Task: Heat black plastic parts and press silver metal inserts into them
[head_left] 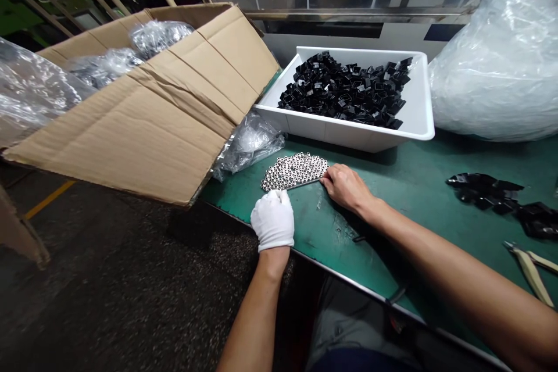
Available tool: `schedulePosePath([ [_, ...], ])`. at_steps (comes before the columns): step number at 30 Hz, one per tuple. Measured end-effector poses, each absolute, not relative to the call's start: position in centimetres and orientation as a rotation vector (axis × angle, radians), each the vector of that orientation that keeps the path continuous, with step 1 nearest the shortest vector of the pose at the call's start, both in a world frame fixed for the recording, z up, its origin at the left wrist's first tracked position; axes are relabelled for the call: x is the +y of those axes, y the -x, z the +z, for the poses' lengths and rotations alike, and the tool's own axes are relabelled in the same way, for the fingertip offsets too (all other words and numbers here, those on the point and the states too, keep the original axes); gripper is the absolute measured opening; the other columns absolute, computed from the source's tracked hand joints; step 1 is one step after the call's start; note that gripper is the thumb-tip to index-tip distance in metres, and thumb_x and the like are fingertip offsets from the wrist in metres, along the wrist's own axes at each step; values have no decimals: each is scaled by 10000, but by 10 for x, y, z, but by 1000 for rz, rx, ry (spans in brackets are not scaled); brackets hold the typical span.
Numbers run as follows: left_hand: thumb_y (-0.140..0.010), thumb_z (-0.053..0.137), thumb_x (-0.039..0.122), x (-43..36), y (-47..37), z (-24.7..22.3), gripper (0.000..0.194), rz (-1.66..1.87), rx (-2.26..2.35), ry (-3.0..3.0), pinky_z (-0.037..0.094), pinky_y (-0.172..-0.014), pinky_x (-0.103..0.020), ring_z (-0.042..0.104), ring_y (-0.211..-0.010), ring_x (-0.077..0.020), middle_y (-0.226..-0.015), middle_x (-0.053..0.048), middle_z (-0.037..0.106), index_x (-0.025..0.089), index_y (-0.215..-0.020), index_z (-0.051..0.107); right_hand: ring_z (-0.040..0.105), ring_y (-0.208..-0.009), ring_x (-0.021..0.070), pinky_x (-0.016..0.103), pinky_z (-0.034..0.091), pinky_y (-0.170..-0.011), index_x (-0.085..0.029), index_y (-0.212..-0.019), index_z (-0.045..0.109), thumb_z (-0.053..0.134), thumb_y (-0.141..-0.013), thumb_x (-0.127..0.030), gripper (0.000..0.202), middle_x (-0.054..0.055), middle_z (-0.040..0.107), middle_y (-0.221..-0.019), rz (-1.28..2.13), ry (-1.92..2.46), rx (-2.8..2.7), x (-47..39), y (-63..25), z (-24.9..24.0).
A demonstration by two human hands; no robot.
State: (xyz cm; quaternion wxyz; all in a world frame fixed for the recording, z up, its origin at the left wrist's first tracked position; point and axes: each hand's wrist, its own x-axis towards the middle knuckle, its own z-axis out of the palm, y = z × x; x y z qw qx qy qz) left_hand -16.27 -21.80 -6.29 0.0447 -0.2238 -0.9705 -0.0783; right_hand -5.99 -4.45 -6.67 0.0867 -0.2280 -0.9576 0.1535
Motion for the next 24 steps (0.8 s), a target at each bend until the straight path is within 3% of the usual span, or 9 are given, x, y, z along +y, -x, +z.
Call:
schedulePosePath([
  [8,-993,397,382,-227,155,-59,354,-163,-2960,795,373,-676,-303,645,-812,-231,-858,-82,720,212,-856,676,587,-911,222,308,436,-794,-178,-893,640,565,-973,-297,162,72,655,-928,431,633,-2860,-49,48,-62],
  [14,-1009,367,396,-237,149,-65,365,-136,-2857,886,352,-705,-313,603,-814,-228,-833,-76,682,224,-813,622,515,-1003,235,326,407,-832,-227,-1242,641,409,-1031,-286,319,100,602,-1105,326,540,-2822,-54,50,-58],
  [24,-998,411,408,-236,147,-69,326,-237,-2850,832,362,-734,-332,602,-830,-235,-873,-64,699,229,-902,666,498,-946,231,319,392,-801,-225,-1247,659,402,-1034,-246,334,103,593,-1052,309,454,-2842,-50,54,-69],
])
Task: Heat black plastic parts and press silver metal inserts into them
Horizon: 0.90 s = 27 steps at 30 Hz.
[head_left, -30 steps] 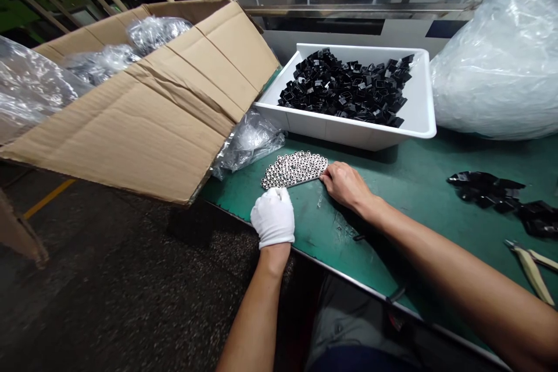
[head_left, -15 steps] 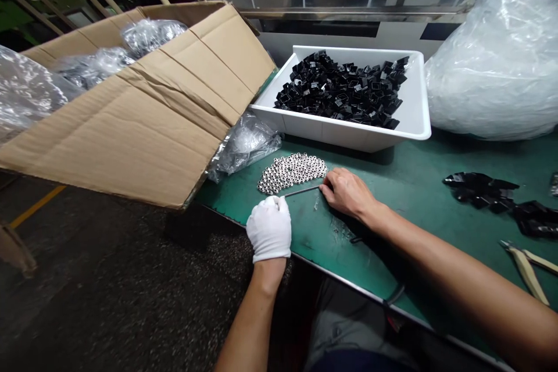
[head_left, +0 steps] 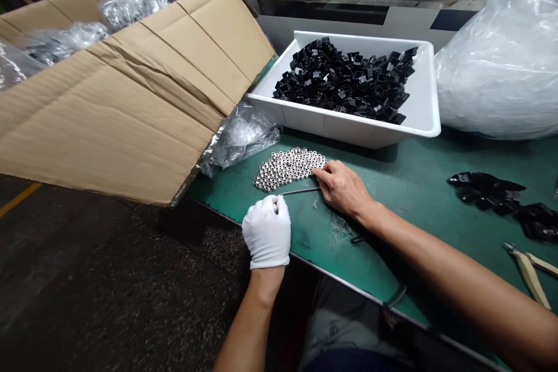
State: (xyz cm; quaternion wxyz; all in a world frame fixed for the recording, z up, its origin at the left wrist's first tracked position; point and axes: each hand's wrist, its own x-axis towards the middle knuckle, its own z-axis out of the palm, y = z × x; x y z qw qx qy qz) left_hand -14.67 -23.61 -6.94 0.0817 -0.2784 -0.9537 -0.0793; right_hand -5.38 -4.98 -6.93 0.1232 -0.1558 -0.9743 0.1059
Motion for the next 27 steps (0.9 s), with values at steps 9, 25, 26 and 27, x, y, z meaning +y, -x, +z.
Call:
schedulePosePath([
  [9,-988,459,386,-239,149,-68,280,-277,-2837,846,362,-735,-315,598,-811,-223,-826,-49,687,223,-900,670,532,-947,235,333,400,-824,-169,-1095,677,487,-1007,-304,249,101,610,-1032,356,442,-2819,-57,41,-67],
  [25,-1010,398,404,-278,230,-72,353,-155,-2752,799,355,-735,-332,575,-840,-246,-858,-72,677,218,-881,669,542,-828,194,323,364,-717,-173,-861,589,471,-1019,-315,243,53,604,-879,427,381,-2837,-132,86,-73],
  [26,-1008,398,400,-275,232,-73,355,-165,-2760,786,354,-734,-334,574,-839,-248,-859,-77,676,215,-877,672,543,-827,193,320,361,-709,-171,-861,588,476,-1018,-321,244,54,605,-881,426,398,-2831,-130,88,-73],
  [27,-1006,399,397,-273,234,-73,356,-176,-2767,774,354,-734,-336,573,-839,-249,-862,-82,677,212,-877,674,544,-824,191,317,357,-700,-170,-857,585,482,-1016,-327,246,54,605,-882,426,408,-2827,-129,90,-74],
])
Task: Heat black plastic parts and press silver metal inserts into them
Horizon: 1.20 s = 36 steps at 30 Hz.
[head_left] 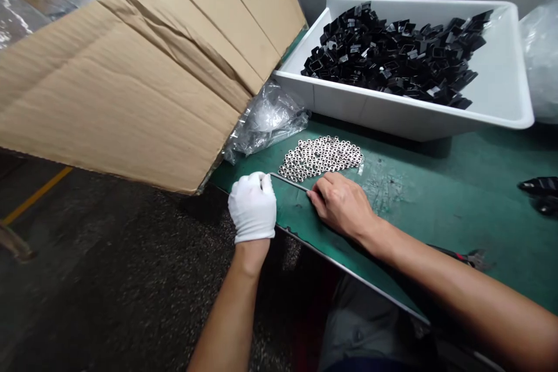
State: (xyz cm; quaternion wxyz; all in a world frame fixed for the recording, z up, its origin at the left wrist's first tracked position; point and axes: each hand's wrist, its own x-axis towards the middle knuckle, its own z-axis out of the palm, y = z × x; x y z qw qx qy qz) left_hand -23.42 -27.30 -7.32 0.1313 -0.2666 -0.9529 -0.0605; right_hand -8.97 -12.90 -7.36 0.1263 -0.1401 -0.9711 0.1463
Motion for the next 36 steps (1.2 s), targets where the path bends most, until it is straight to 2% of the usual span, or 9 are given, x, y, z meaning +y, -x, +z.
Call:
schedulePosePath([
  [10,-1004,410,402,-265,240,-77,338,-201,-2743,770,362,-729,-338,575,-838,-251,-856,-76,672,220,-875,665,544,-795,177,309,342,-667,-167,-808,563,530,-990,-331,248,48,610,-862,421,459,-2799,-127,94,-76],
  [25,-1011,379,395,-257,243,-75,353,-167,-2772,777,354,-695,-347,584,-846,-264,-880,-83,680,224,-855,646,565,-851,189,305,380,-708,-171,-835,575,532,-987,-315,214,50,624,-901,460,555,-2791,-126,100,-78],
  [36,-983,447,397,-259,213,-66,307,-277,-2841,841,372,-701,-303,591,-801,-213,-819,-50,659,222,-791,610,587,-858,201,308,400,-716,-181,-861,605,550,-994,-308,191,44,636,-896,478,625,-2819,-104,74,-67],
])
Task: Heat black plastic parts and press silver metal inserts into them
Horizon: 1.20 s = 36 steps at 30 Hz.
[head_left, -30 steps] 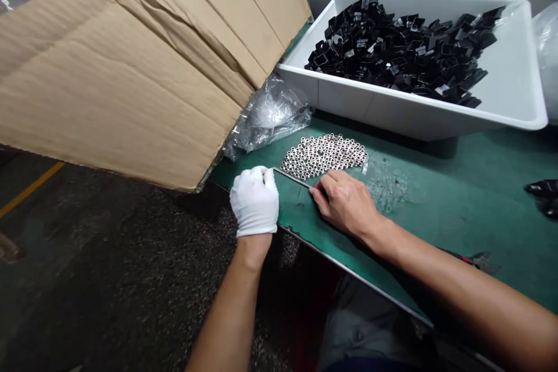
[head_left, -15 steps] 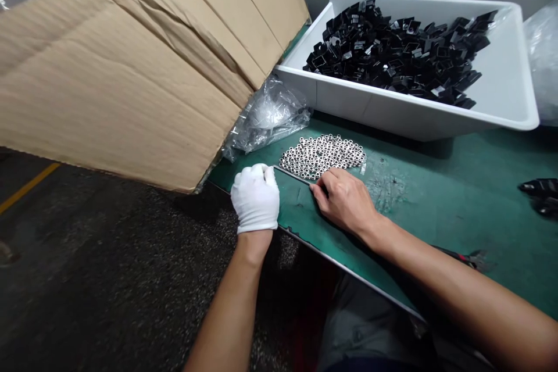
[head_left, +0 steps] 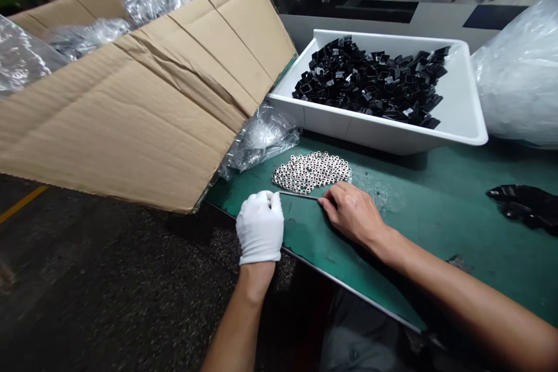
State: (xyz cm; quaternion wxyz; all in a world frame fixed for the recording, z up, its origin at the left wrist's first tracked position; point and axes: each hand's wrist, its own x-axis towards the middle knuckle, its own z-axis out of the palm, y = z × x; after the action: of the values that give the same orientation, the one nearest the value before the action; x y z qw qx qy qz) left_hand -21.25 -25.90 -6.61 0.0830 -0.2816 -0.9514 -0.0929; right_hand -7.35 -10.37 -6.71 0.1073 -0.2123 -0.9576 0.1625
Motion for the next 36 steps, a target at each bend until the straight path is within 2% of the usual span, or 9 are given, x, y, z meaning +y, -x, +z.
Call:
schedulePosePath([
  [12,-974,453,405,-244,157,-48,303,-301,-3058,927,324,-618,-298,587,-721,-202,-785,-32,673,244,-764,601,618,-922,185,285,449,-795,-191,-960,662,572,-996,-305,150,27,657,-962,542,665,-2826,-62,39,-61],
  [18,-972,469,415,-204,123,-53,301,-314,-2996,1143,344,-676,-312,623,-796,-215,-811,-51,686,232,-794,630,625,-969,178,276,464,-834,-198,-1052,688,582,-994,-303,160,32,671,-1031,531,804,-2762,-18,19,-61],
  [24,-991,423,441,-178,117,-62,347,-291,-2896,1140,358,-706,-333,618,-818,-237,-825,-56,682,233,-798,621,646,-972,192,283,472,-846,-188,-1157,684,572,-995,-340,248,57,692,-1042,536,912,-2700,-1,40,-66],
  [29,-999,393,462,-173,117,-65,385,-274,-2871,1111,362,-728,-333,616,-831,-239,-810,-62,672,227,-775,600,647,-990,200,288,466,-837,-214,-1172,689,556,-997,-358,263,62,699,-1054,545,916,-2726,4,55,-66],
  [32,-982,437,443,-172,118,-63,343,-298,-2913,1077,364,-722,-328,623,-830,-235,-805,-58,675,222,-776,601,644,-996,199,297,463,-838,-219,-1185,674,548,-1001,-362,265,60,691,-1088,550,905,-2749,7,57,-64],
  [36,-956,497,411,-174,117,-57,236,-384,-3000,1008,372,-704,-315,632,-833,-221,-858,-45,691,229,-886,629,644,-953,196,307,467,-806,-204,-1126,678,559,-994,-338,222,54,684,-1048,565,850,-2800,7,48,-57],
])
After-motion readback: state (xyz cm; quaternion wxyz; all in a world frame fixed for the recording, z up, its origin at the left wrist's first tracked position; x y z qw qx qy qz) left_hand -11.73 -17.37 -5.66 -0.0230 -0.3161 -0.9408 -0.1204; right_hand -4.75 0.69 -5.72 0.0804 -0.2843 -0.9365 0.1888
